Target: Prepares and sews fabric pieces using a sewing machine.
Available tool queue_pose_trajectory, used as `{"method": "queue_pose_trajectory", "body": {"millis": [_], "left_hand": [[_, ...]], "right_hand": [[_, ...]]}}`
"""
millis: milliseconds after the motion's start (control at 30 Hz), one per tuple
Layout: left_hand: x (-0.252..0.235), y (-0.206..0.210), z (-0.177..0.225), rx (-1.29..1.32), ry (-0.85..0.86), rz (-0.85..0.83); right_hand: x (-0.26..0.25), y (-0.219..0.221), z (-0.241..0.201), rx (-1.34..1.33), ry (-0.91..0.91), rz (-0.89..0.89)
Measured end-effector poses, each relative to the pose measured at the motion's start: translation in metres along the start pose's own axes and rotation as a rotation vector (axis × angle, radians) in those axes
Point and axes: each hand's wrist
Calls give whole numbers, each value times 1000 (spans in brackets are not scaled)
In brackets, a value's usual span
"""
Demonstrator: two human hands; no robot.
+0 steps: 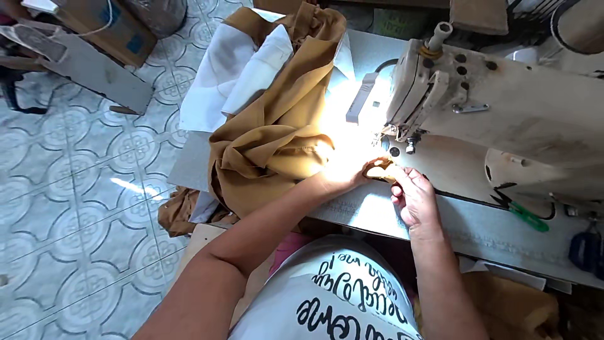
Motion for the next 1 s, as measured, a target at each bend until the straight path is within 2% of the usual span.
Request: {"method": "queue_pose_trajectory", "body": {"millis": [100, 167, 267, 467, 567, 667, 800, 1000], "left_hand": [[4, -3, 4, 2, 3, -34], [11, -8, 15, -130, 24, -37], [24, -5, 16, -300, 143, 31], [37, 0, 10, -314, 181, 55], [39, 1, 12, -329, 177, 36], [40, 1, 13, -317, 167, 15], [44, -1, 12, -270, 142, 26], [44, -4, 12, -309, 155, 12]], "right_hand": [[3, 1, 2, 80, -31, -12], [6, 3, 4, 214, -82, -19], [11, 4, 13, 443, -232, -18], [15, 14, 28, 650, -487, 70], [19, 18, 28, 846, -578, 121], [24, 24, 25, 1016, -620, 145], [27, 28, 24, 1108, -644, 113], [30, 32, 31, 1317, -746, 186]]}}
Point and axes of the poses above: each hand's wrist, its own x-axis away from the middle knuckle, its own y-axis out of the palm, z = x × y, and after that the axes turned 2 degrees about x, right-handed
